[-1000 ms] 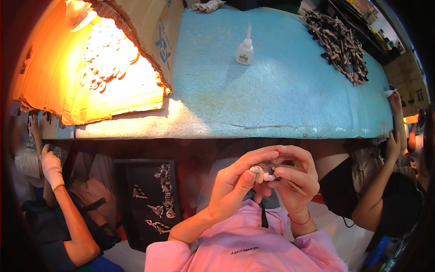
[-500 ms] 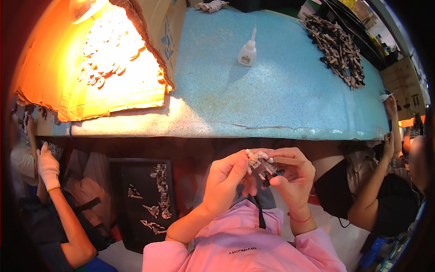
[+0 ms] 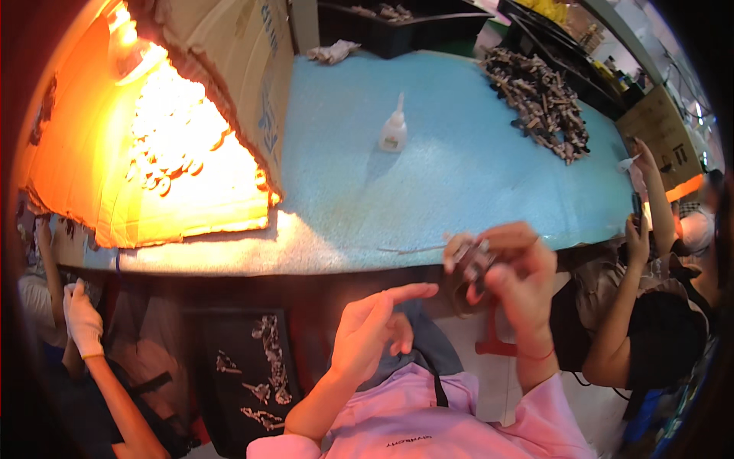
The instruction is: The person assembles small plastic action figure components by hand, applying glue from a bottle with an applicator to the figure joints.
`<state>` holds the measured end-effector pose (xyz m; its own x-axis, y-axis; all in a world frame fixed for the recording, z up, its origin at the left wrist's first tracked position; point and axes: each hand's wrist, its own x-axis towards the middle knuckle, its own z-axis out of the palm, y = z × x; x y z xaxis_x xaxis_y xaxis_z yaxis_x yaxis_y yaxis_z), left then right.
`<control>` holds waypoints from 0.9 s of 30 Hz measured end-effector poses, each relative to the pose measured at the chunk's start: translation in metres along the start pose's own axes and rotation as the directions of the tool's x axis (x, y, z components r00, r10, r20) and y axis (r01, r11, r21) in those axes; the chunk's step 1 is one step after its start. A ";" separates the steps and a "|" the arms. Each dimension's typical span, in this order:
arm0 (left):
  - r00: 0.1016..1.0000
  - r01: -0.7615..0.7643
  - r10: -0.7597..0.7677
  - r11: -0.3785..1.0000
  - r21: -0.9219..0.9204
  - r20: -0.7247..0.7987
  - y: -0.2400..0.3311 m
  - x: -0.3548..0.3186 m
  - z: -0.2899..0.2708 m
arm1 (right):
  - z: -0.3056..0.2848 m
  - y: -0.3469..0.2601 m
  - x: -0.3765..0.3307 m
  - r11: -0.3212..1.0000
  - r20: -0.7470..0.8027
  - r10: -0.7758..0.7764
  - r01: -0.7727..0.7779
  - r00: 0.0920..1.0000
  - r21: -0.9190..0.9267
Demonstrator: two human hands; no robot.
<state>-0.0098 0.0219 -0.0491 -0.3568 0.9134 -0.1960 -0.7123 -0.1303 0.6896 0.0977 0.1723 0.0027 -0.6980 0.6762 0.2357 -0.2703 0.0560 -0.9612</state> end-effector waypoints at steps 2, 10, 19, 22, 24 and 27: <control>0.998 -0.018 0.016 0.999 0.035 0.054 -0.005 -0.003 -0.009 | -0.017 -0.018 0.030 0.993 -0.018 0.051 -0.053 0.999 -0.108; 0.999 0.040 -0.040 0.999 0.034 0.007 -0.021 -0.019 -0.022 | -0.027 0.010 0.229 0.942 0.027 0.124 -0.109 0.992 -0.318; 0.999 0.022 -0.019 0.997 0.081 -0.038 -0.025 -0.023 -0.021 | -0.019 0.015 0.327 0.798 0.127 -0.125 0.176 0.984 -0.576; 0.999 0.025 -0.023 0.998 0.059 -0.042 -0.025 -0.023 -0.025 | -0.034 0.025 0.303 0.665 0.163 -0.111 0.195 0.980 -0.721; 0.999 0.035 -0.035 0.995 0.093 -0.007 -0.026 -0.021 -0.024 | -0.053 0.026 0.284 0.623 0.169 -0.106 0.198 0.980 -0.757; 0.999 0.032 -0.032 0.996 0.089 -0.005 -0.026 -0.019 -0.020 | -0.081 0.019 0.260 0.540 0.123 0.031 0.087 0.992 -0.837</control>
<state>0.0036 -0.0003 -0.0775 -0.3367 0.9153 -0.2212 -0.6671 -0.0661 0.7421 -0.0352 0.4082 0.0339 -0.7824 0.5822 0.2212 0.3487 0.7039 -0.6188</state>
